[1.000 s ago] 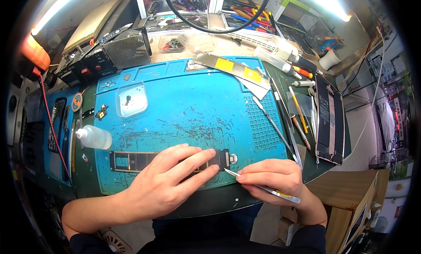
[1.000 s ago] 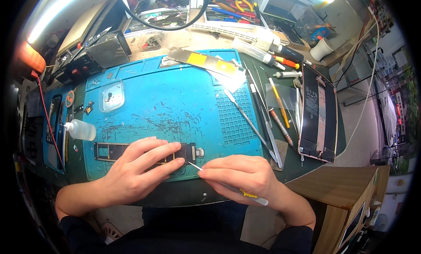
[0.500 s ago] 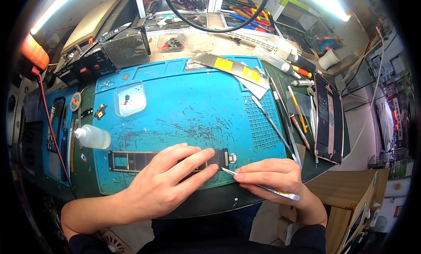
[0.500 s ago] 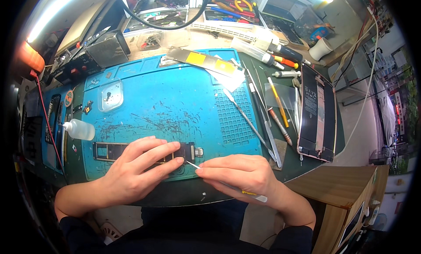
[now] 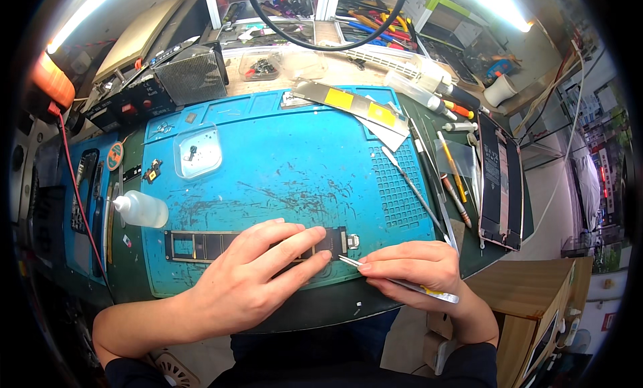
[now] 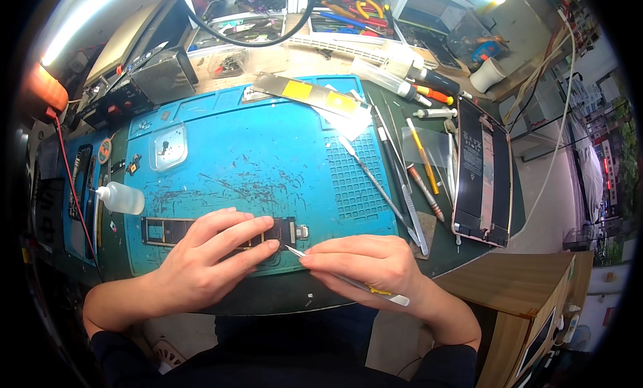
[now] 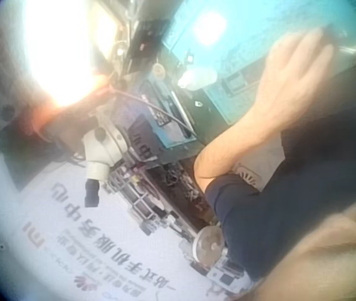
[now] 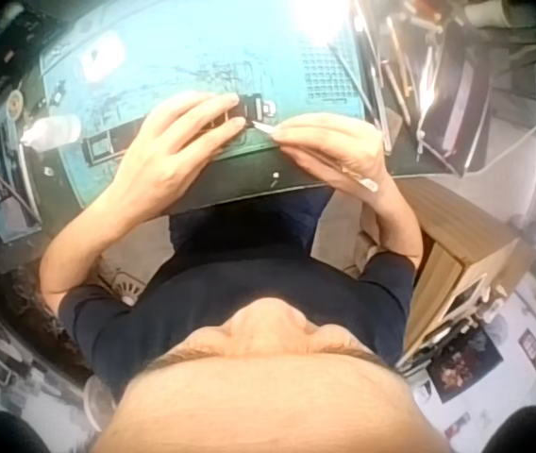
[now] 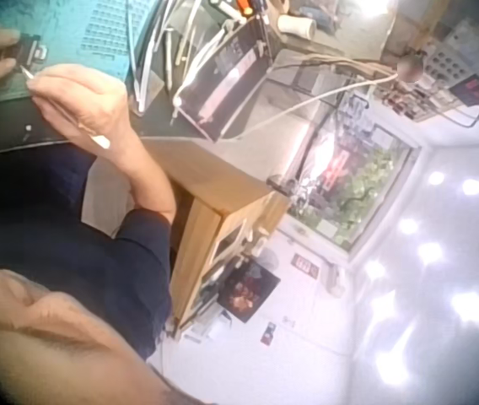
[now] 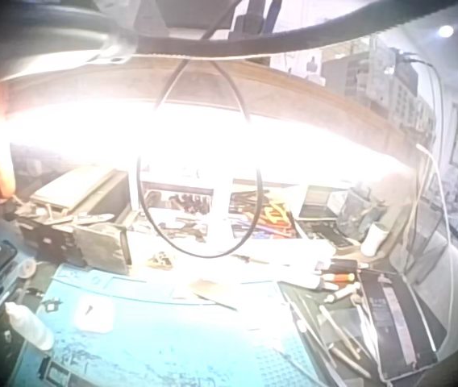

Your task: The person disassembles a tablet by removing screws, disconnecting ribbon cables, and lifting the motherboard. They use a screwdriver and tweezers to handle small components and connectors on the workbench.

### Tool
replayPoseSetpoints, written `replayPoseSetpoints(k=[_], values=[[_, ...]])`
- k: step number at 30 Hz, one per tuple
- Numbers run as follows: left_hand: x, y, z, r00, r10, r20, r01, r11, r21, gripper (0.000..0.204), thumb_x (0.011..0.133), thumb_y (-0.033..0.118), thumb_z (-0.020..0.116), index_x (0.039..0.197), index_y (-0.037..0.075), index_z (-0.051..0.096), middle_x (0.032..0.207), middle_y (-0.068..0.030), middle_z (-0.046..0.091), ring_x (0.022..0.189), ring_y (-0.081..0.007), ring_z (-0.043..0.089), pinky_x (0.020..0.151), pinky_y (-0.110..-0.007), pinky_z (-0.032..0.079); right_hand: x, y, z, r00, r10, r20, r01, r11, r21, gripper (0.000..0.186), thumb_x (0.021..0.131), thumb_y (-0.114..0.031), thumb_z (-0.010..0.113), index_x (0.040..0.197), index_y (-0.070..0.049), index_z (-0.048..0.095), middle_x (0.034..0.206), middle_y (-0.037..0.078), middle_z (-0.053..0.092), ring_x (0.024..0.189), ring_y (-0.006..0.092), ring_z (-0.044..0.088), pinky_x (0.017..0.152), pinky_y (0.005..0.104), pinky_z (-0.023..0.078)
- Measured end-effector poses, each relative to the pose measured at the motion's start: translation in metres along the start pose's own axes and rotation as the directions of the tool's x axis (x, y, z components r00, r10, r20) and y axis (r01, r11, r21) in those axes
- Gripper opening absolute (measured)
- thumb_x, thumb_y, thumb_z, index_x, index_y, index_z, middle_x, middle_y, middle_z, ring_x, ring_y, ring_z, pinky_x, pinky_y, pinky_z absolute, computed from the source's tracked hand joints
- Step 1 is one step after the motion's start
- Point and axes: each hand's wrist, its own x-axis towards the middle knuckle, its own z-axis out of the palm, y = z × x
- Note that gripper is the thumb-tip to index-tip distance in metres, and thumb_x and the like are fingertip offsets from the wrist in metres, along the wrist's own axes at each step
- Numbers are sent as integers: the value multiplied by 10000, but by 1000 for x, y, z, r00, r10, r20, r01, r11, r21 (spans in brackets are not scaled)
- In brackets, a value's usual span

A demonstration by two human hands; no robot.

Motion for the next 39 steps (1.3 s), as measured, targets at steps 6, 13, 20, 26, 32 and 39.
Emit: replayPoseSetpoints(k=[6,13,20,26,32,39], values=[[-4,0,0,1000,-3,0,3,1000,6,495,870,26,807,1361,57,745,1478,-134,658,1318,-322,623,1116,-501,546,2,-2,1,1000,-6,18,6,1000,-17,310,868,11,876,1168,-42,821,1093,126,828,950,269,824,793,340,671],[-1,1,-2,1000,-6,30,4,999,53,521,843,31,782,1362,52,740,1473,-141,661,1309,-338,631,1121,-495,538,-4,4,3,994,-8,-106,14,998,60,288,893,2,876,1174,-26,814,1112,132,821,958,283,818,804,341,666],[-8,5,-2,999,-27,25,23,992,128,486,888,-58,621,1368,-31,692,1465,-242,661,1344,-479,611,1184,-568,462,-5,23,8,935,-282,-215,78,755,-651,363,902,-131,794,1254,-44,781,966,68,738,883,228,720,708,363,586],[1,15,-6,974,225,-31,-202,920,337,352,1078,21,620,1423,-15,682,1391,-216,716,1283,-439,673,1141,-552,520,-24,30,5,868,-364,-338,-103,533,-840,404,928,-131,668,1314,-33,740,952,51,687,928,240,687,1013,426,515],[-18,-8,0,899,429,-82,-347,816,463,264,1044,-9,653,1283,-32,763,1095,-204,758,1021,-394,719,978,-543,574,-126,-27,-26,754,-333,-566,-269,630,-729,400,959,-86,670,1351,-22,715,1047,106,725,987,294,731,1081,491,540],[-20,-17,4,800,573,-177,-425,750,508,235,1037,-5,674,1234,-57,791,991,-192,781,868,-363,720,885,-505,593,-322,-97,-34,335,69,-940,-838,479,-264,376,999,-111,749,1375,-104,723,1299,128,748,1114,348,744,927,410,630]])
